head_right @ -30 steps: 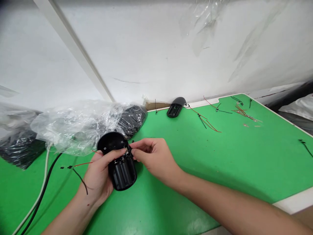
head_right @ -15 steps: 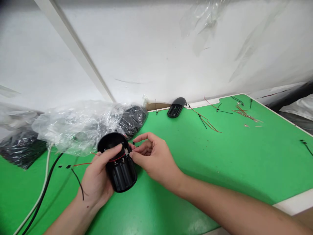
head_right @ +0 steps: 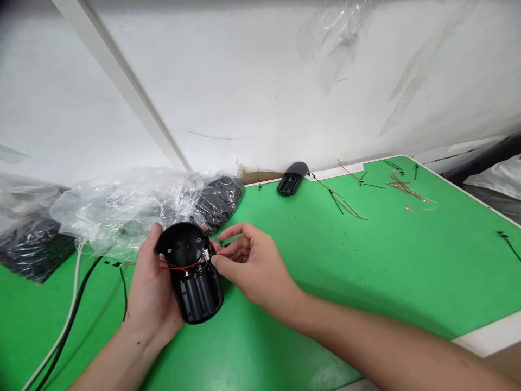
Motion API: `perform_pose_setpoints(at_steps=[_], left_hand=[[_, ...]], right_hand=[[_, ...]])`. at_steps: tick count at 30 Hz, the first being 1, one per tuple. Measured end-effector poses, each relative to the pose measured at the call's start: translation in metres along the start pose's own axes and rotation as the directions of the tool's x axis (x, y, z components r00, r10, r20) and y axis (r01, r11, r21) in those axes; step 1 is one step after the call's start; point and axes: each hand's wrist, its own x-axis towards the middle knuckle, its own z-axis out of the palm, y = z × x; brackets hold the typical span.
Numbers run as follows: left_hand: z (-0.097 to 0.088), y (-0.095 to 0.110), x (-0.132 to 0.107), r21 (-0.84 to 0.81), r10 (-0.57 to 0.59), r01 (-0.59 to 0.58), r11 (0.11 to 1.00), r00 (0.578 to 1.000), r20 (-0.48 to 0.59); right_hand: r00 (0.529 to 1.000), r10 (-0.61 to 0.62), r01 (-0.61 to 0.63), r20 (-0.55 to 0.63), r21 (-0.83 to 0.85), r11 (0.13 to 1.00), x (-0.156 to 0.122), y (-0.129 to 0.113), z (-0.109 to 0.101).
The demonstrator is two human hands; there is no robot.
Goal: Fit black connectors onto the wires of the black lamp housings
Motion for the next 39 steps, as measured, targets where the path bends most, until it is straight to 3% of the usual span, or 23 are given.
perform_pose_setpoints(at_steps=[6, 11, 16, 19, 24, 31, 39], left_hand=[[0.001, 0.003, -0.001, -0.034, 0.003, -0.002, 0.999, 1.000, 0.023], [-0.003, -0.002, -0.001, -0.050, -0.050, 0.054, 0.997, 0.996, 0.079], [-0.002, -0.008, -0.003, -0.062, -0.092, 0.099, 0.993, 0.990, 0.110], [0.003, -0.009, -0.006, -0.070, -0.060, 0.062, 0.996, 0.998, 0.030], [0.010, -0.014, -0.010, -0.059, 0.041, -0.051, 0.997, 0.987, -0.157], [0.012, -0.018, -0.011, -0.091, 0.033, -0.050, 0.995, 0.985, -0.172], [0.010, -0.014, -0.013, -0.060, -0.005, -0.004, 0.998, 0.989, -0.149]], right_hand=[[0.986, -0.143, 0.163, 0.089, -0.283, 0.945, -0.007, 0.001, 0.000], [0.939, -0.240, 0.334, 0.245, -0.491, 0.804, -0.012, 0.000, -0.003], [0.915, -0.298, 0.404, 0.273, -0.600, 0.690, -0.015, 0.006, -0.003], [0.872, -0.400, 0.481, 0.282, -0.641, 0.599, -0.017, 0.010, -0.003], [0.857, -0.413, 0.494, 0.309, -0.722, 0.484, -0.020, 0.008, -0.003], [0.820, -0.474, 0.536, 0.322, -0.723, 0.436, -0.021, 0.009, -0.003], [0.887, -0.297, 0.459, 0.355, -0.752, 0.473, -0.018, -0.003, -0.005]])
